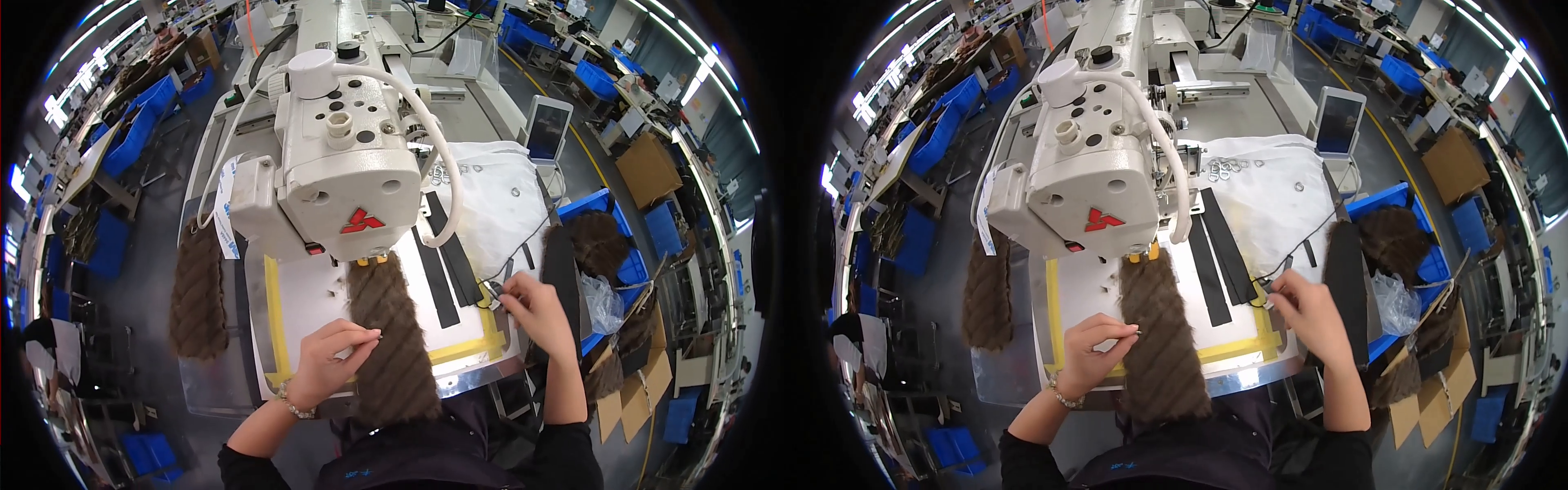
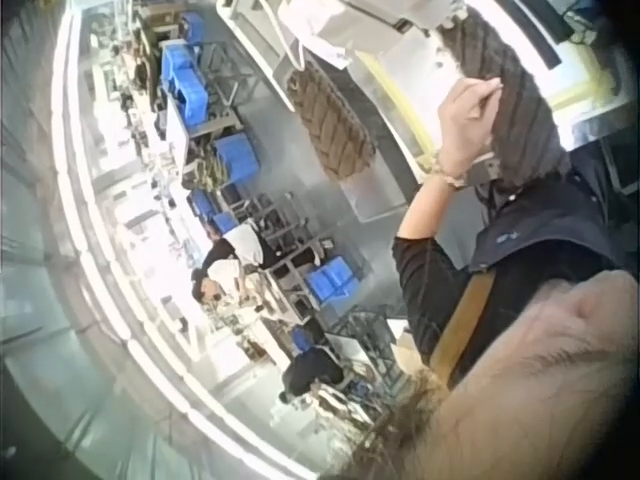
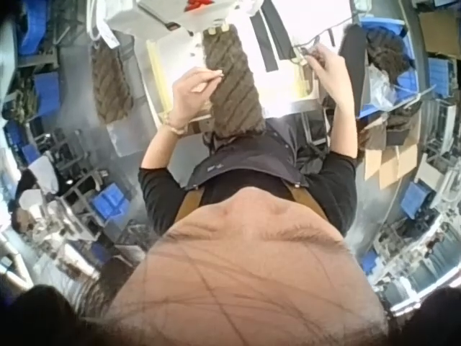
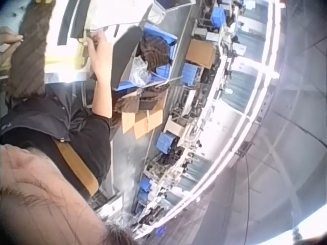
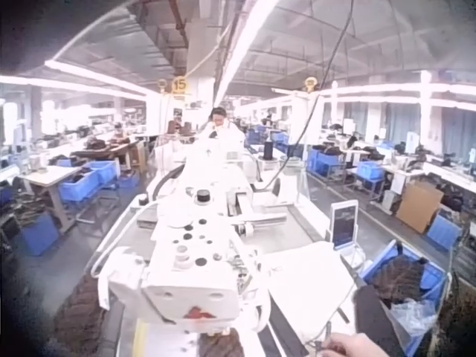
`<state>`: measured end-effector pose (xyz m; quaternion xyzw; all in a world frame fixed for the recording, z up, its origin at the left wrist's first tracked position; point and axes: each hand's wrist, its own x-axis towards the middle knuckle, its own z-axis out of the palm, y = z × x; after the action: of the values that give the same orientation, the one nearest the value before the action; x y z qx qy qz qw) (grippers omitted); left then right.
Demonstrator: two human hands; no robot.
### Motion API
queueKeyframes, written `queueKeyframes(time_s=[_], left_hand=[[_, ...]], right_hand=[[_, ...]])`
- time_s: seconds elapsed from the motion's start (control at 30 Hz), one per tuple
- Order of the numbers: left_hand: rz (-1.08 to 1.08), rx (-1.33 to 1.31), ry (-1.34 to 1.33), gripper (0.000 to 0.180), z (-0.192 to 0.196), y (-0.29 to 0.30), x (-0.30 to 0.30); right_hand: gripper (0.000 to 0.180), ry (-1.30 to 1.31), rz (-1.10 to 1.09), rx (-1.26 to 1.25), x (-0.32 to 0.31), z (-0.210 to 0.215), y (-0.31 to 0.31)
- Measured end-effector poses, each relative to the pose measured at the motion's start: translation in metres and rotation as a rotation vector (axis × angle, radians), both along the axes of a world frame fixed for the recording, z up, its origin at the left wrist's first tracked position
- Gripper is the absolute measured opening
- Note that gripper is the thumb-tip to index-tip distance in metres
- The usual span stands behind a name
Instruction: Attaching metal D-rings and hardware to fur-trimmed leather strips using an industrial sewing machine.
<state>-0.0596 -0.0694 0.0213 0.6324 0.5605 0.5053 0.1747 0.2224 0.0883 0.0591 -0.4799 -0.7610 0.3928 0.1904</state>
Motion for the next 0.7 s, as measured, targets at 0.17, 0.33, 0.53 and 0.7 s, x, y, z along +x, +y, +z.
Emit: queueKeyframes(time_s=[0.17, 0.33, 0.53, 0.7], left_hand=[[0.128, -0.049, -0.278, 0.019, 0.001, -0.005, 0.015], [0.224, -0.008, -0.482, 0.02, -0.011, -0.011, 0.035], [0.263, -0.024, -0.537, 0.022, -0.01, -0.024, 0.038], [0.263, -0.055, -0.413, 0.024, -0.006, -0.03, 0.042]], right_hand=[[0.008, 0.44, 0.16, -0.533, -0.041, -0.016, -0.059], [0.016, 0.781, 0.192, -0.704, -0.084, -0.037, -0.096], [0.02, 0.853, 0.184, -0.717, -0.097, -0.042, -0.102], [0.024, 0.843, 0.2, -0.7, -0.098, -0.042, -0.102]])
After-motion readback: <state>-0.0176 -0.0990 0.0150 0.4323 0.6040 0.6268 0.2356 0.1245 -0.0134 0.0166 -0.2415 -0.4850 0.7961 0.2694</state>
